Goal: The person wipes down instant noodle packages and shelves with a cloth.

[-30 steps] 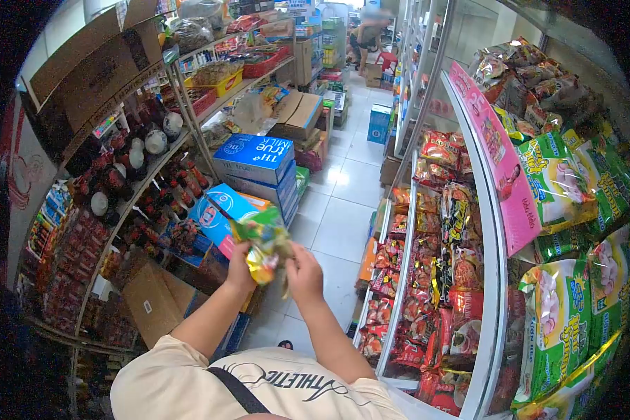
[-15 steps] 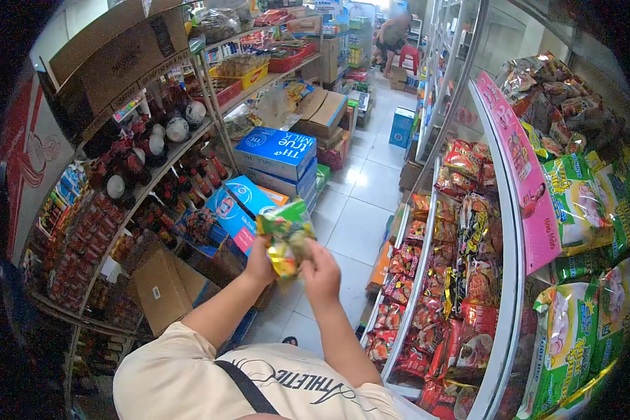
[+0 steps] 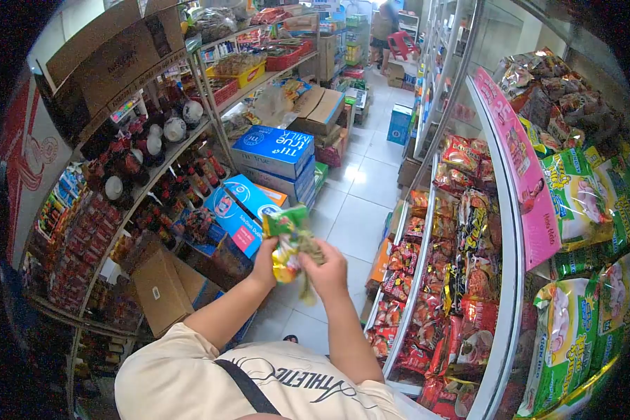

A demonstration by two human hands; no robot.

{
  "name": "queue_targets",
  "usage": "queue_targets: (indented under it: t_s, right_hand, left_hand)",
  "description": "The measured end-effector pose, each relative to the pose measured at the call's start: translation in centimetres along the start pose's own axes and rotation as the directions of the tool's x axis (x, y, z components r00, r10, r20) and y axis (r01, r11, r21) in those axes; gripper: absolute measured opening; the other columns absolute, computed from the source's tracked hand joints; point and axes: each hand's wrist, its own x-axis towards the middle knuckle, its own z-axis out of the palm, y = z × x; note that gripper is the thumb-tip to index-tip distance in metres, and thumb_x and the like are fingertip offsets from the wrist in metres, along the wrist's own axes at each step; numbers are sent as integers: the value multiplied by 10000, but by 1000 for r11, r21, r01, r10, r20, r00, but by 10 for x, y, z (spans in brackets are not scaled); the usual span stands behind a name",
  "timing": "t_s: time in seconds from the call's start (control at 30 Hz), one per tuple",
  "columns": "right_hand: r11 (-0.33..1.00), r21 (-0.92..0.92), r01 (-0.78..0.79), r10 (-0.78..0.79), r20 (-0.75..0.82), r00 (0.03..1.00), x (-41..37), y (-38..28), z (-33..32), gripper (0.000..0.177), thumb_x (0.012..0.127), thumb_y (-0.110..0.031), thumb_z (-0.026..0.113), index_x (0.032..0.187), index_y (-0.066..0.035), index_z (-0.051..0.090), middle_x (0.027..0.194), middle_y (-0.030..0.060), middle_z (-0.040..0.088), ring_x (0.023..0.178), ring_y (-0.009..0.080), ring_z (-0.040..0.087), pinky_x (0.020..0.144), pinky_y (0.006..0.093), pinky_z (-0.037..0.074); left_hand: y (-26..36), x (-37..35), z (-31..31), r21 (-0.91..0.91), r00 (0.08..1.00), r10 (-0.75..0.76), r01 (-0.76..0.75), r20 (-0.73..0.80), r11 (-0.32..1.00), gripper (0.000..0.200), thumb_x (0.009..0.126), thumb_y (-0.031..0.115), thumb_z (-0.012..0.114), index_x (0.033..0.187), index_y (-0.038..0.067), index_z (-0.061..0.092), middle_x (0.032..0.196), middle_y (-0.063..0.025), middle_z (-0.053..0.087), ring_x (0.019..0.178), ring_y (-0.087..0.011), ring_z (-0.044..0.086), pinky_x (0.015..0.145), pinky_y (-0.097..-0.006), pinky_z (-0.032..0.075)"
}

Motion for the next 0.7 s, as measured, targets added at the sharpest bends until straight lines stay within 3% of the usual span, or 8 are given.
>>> queue_targets:
  t_s: [0.1, 0.2, 0.33, 0.43, 0.47, 0.53, 0.6, 0.7]
  right_hand:
    - [990, 138, -15, -16, 222, 975, -6, -6, 7, 337, 693, -85, 675, 999, 22, 583, 861, 71, 625, 774, 138, 587, 706, 261, 471]
    - [985, 30, 172, -174, 99, 980, -6, -13, 4, 334, 674, -88, 656, 986, 6, 580, 832, 90, 602, 784, 197, 580, 720, 294, 459]
    - [981, -166, 99, -133, -208, 969, 3, -7, -11, 278, 656, -70, 605, 926, -9, 578, 852, 131, 567, 791, 300, 560, 717, 347, 452]
    - [947, -315, 68, -176, -326, 929, 14, 19, -25, 251, 662, -62, 605, 907, -12, 574, 832, 126, 564, 782, 296, 558, 711, 351, 450]
    - [963, -260, 72, -164, -353, 921, 14, 19, -25, 251, 662, -62, 607, 907, -15, 574, 833, 126, 565, 781, 295, 557, 714, 353, 450]
    - [985, -154, 82, -137, -397, 907, 12, 4, -26, 251, 662, -63, 611, 907, -22, 573, 836, 125, 566, 778, 295, 556, 720, 356, 448]
    - [966, -70, 248, -257, -239, 936, 2, -15, -20, 286, 649, -53, 623, 930, -39, 574, 871, 125, 567, 797, 292, 557, 734, 358, 448]
    - [907, -134, 399, -407, -41, 913, -11, -36, -1, 345, 621, -26, 620, 960, -68, 568, 911, 133, 558, 843, 314, 550, 761, 376, 447]
  left_hand:
    - [0, 22, -36, 164, 977, 167, -145, -130, 976, 358, 853, 273, 346, 1090, 51, 498, 994, -93, 589, 884, -211, 597, 783, -340, 483]
    - [6, 12, -24, 164, 994, 106, -101, -23, 981, 379, 850, 267, 347, 1141, 58, 470, 1043, -102, 569, 911, -216, 588, 787, -342, 480]
    - [8, -10, 3, 220, 993, 32, -56, 114, 974, 464, 840, 294, 367, 1234, 50, 403, 1147, -120, 514, 956, -233, 566, 783, -341, 478]
    - [27, -30, 25, -97, 949, -107, 141, 295, 985, 522, 826, 259, 427, 1300, 60, 337, 1230, -123, 451, 1059, -251, 505, 881, -361, 427]
    - [31, -35, 32, -205, 926, -118, 201, 359, 958, 527, 826, 223, 437, 1316, 70, 319, 1248, -120, 438, 1096, -253, 483, 928, -371, 401]
    - [15, -18, 0, -44, 967, -94, 107, 238, 993, 549, 838, 213, 424, 1347, 76, 270, 1256, -105, 425, 1111, -233, 463, 924, -359, 392]
    - [7, -6, -13, 248, 992, 30, -60, 123, 967, 548, 842, 204, 409, 1352, 71, 260, 1248, -100, 428, 1108, -223, 460, 918, -350, 390]
    - [5, -12, -15, 284, 993, 8, -41, 119, 958, 446, 830, 206, 373, 1249, 55, 388, 1188, -117, 488, 1034, -215, 523, 891, -345, 423]
